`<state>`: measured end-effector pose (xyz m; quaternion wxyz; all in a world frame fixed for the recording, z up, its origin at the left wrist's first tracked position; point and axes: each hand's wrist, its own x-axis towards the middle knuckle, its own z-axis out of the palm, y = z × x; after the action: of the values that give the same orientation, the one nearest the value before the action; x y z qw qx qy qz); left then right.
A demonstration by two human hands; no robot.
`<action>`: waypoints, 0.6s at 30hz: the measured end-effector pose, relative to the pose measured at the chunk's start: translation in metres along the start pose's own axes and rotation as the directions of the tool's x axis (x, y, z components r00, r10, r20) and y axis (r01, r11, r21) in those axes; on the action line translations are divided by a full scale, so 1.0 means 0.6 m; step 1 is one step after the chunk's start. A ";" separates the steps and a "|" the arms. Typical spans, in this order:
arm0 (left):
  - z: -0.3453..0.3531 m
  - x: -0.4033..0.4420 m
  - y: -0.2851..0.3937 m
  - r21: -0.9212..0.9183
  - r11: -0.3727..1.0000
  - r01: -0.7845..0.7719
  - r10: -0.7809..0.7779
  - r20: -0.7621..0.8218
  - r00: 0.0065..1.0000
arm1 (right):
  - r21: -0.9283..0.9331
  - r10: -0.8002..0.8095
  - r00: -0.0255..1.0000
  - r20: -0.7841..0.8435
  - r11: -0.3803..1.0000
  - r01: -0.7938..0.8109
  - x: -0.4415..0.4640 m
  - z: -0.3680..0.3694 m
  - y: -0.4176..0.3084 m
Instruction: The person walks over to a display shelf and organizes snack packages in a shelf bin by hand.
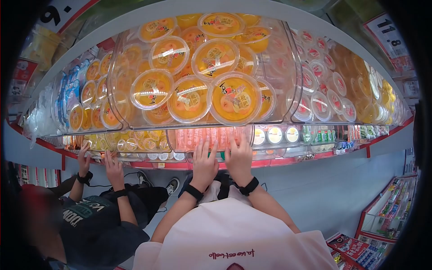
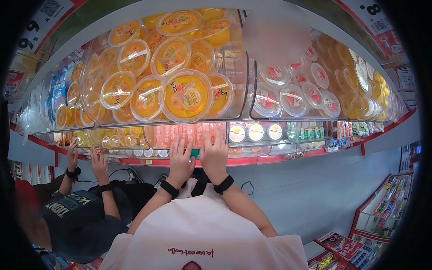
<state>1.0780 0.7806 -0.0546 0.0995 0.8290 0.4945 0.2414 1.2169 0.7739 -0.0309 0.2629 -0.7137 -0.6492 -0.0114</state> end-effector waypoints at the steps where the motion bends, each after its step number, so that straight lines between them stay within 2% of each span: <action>1: -0.005 0.002 0.004 -0.003 1.000 0.012 -0.012 0.009 1.000 | 0.007 -0.034 0.999 0.038 0.999 0.034 0.001 -0.002 0.001; 2: -0.007 0.003 0.005 -0.006 1.000 0.024 -0.024 0.018 1.000 | 0.007 -0.036 0.999 0.037 0.999 0.036 0.002 -0.001 0.001; 4: -0.007 0.002 0.005 0.004 1.000 0.022 -0.022 0.015 1.000 | 0.056 -0.202 0.979 0.014 0.978 0.201 0.001 0.001 0.004; 8: -0.007 0.004 0.007 0.032 0.999 0.013 -0.014 0.012 1.000 | 0.122 -0.222 0.974 -0.036 0.967 0.225 0.005 0.019 0.005; 18: -0.003 0.000 0.001 0.044 0.999 -0.001 0.001 0.015 1.000 | 0.074 -0.178 0.980 -0.086 0.980 0.184 0.024 0.031 0.011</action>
<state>1.0777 0.7801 -0.0526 0.0848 0.8330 0.4986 0.2243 1.2194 0.7944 -0.0444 0.3152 -0.6394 -0.7003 -0.0370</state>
